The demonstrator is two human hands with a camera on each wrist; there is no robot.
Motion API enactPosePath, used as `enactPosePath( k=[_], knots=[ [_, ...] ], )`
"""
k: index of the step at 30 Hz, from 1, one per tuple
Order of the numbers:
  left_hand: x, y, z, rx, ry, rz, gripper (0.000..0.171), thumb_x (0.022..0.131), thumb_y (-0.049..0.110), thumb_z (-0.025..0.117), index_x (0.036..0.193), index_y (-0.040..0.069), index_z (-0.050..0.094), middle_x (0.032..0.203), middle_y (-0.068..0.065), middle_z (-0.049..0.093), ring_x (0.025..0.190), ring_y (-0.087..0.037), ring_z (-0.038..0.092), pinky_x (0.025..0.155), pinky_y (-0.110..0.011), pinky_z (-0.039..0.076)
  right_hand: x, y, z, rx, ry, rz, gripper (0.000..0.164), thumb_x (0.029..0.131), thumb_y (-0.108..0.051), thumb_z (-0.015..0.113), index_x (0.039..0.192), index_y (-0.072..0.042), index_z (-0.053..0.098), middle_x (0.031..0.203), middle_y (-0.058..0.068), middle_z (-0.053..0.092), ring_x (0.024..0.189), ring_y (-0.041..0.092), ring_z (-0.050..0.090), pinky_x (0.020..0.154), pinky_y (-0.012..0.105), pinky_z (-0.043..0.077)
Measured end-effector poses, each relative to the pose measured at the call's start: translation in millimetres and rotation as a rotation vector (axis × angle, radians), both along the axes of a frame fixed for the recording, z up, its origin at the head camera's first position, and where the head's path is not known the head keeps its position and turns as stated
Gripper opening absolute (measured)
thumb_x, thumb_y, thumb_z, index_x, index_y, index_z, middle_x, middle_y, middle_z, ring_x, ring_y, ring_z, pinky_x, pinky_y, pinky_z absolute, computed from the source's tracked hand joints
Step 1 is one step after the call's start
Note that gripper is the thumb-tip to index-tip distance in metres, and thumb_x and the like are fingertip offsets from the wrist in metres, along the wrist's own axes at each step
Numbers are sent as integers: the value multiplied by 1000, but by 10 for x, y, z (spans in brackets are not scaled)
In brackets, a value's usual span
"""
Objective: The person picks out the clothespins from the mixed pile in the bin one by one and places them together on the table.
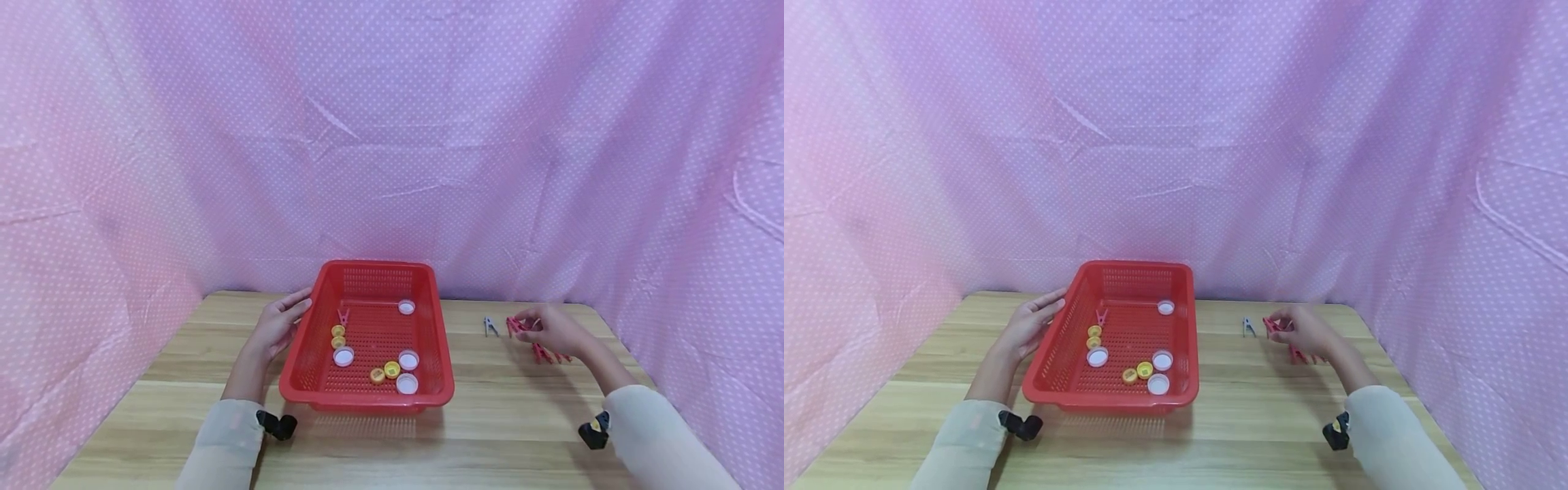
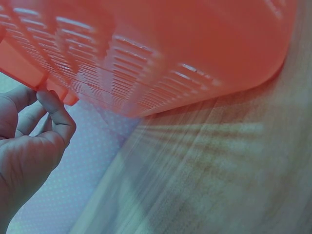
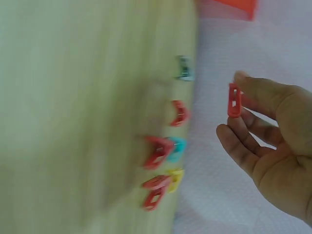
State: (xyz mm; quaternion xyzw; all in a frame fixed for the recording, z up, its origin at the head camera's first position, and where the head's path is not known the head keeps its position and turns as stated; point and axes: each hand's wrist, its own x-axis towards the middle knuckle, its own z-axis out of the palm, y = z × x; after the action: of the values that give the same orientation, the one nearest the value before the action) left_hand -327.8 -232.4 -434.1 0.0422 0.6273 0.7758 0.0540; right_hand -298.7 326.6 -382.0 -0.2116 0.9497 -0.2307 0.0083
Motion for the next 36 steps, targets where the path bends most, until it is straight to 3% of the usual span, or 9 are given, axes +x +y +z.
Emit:
enactPosePath(
  k=[6,11,16,28,32,36],
  knots=[
    [-11,3,2,23,-8,10,55,103,17,63,154,4,45,125,-3,69,104,-16,71,88,-39,60,67,65,-244,-20,62,-34,30,90,-6,76,113,12,70,82,1,68,73,12,62,62,24,52],
    [-14,12,0,28,-3,18,53,104,14,62,153,3,45,119,0,71,103,-16,71,86,-39,61,101,95,-350,-23,65,-91,31,90,-8,76,114,12,69,79,1,66,68,10,58,56,22,49],
    [-14,11,-1,24,-2,19,53,104,14,62,153,3,45,119,0,71,102,-16,71,86,-40,61,123,75,-394,-19,61,-119,29,90,-10,77,112,9,71,77,0,65,66,11,56,55,23,49],
    [-17,11,-13,27,2,5,56,103,17,63,154,3,44,122,-2,70,104,-16,71,87,-39,60,98,21,-498,24,125,-101,19,86,-11,81,96,3,74,74,-1,65,66,9,55,57,26,48],
    [-19,16,-16,27,4,9,56,103,17,63,154,3,44,121,0,70,103,-16,71,87,-39,61,92,5,-522,13,117,-91,10,86,-10,81,86,-5,73,69,-5,60,61,6,49,53,24,42],
    [-21,10,-16,38,5,14,55,103,15,63,153,3,44,118,1,71,102,-15,72,86,-39,61,77,11,-541,20,116,-83,14,87,-12,81,80,-11,69,65,-6,54,58,5,42,50,23,35]
  ],
)
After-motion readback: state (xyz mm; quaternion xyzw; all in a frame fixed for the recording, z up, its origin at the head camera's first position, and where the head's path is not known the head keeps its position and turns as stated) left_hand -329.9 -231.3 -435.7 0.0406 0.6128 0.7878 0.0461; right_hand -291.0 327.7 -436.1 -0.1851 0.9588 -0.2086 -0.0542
